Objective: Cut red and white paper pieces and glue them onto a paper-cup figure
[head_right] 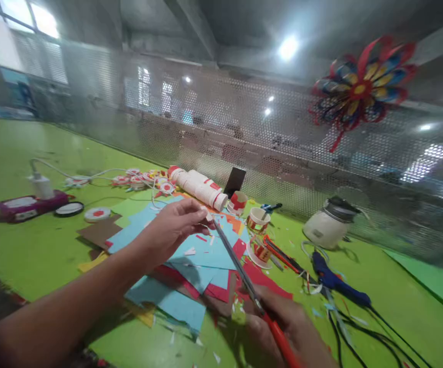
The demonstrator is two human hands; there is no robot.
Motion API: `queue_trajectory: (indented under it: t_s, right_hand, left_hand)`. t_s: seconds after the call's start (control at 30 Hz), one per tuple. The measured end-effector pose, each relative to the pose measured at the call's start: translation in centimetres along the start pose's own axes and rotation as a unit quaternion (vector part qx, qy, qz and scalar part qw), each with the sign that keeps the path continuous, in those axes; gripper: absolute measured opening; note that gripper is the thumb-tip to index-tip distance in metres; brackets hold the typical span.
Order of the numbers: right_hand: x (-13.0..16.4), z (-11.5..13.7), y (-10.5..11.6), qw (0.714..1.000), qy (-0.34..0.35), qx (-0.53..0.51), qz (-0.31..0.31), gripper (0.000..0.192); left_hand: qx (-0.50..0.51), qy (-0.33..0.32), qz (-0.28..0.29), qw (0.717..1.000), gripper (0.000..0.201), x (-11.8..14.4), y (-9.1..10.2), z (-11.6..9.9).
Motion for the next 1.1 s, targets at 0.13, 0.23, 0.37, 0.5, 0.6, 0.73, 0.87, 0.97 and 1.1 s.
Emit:
queue_trajectory:
  t_s: [0.13,0.23,0.37,0.5,0.6,0.73,0.87,0.97,1.1]
  right_hand:
    - [-0.2,0.8,-0.6,0.999,0.019,0.007,0.037,0.031]
    - [-0.2,1.3,-0.5,0.999,0.019,0.008,0.029,0.030]
    - [0.0,1.6,0.0,1.000,0.010,-0.009,-0.022,0.033]
    - [0.1,1.3,-0.1,0.999,-0.003,-0.019,-0.029,0.036]
    - [0.1,0.8,-0.3,1.000,-0.018,-0.015,-0.020,0.037]
    - [0.1,0.7,-0.5,0.999,-0.016,-0.021,-0.018,0.037]
    - [0.1,0.9,-0.3,0.999,-0.013,-0.012,-0.028,0.035]
    - [0.1,1.1,-0.1,0.999,-0.010,0.001,-0.033,0.033]
    - [0.1,0.9,-0.1,0.999,-0.004,0.008,-0.033,0.035]
  left_hand:
    - [0.002,-0.008,-0.010,1.000,0.011,0.0,-0.1,0.2]
    - [0.003,-0.010,-0.015,1.000,0.010,0.1,-0.2,0.3]
    - [0.003,-0.016,-0.025,1.000,0.010,0.2,-0.2,0.4]
    - [0.008,-0.026,-0.045,0.999,0.012,0.2,0.2,0.3]
    - [0.011,-0.025,-0.049,0.998,0.012,0.2,0.2,0.5]
    - [0.019,-0.023,-0.041,0.999,0.011,0.3,-0.2,0.8]
    - [0.024,-0.025,-0.040,0.999,0.012,0.3,-0.4,0.9]
    - [0.023,-0.022,-0.043,0.999,0.011,0.4,-0.4,0.9]
    - [0.022,-0.019,-0.050,0.998,0.011,0.4,-0.3,0.9]
Point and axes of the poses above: each hand's wrist, its own x-axis away from the middle knuckle, its own y-axis out of the back of the hand, z = x × y, the point moved 10 cm from there along -x, towards the middle knuckle, and after that the axes turned 8 degrees about -x, right-handed, at the moved point
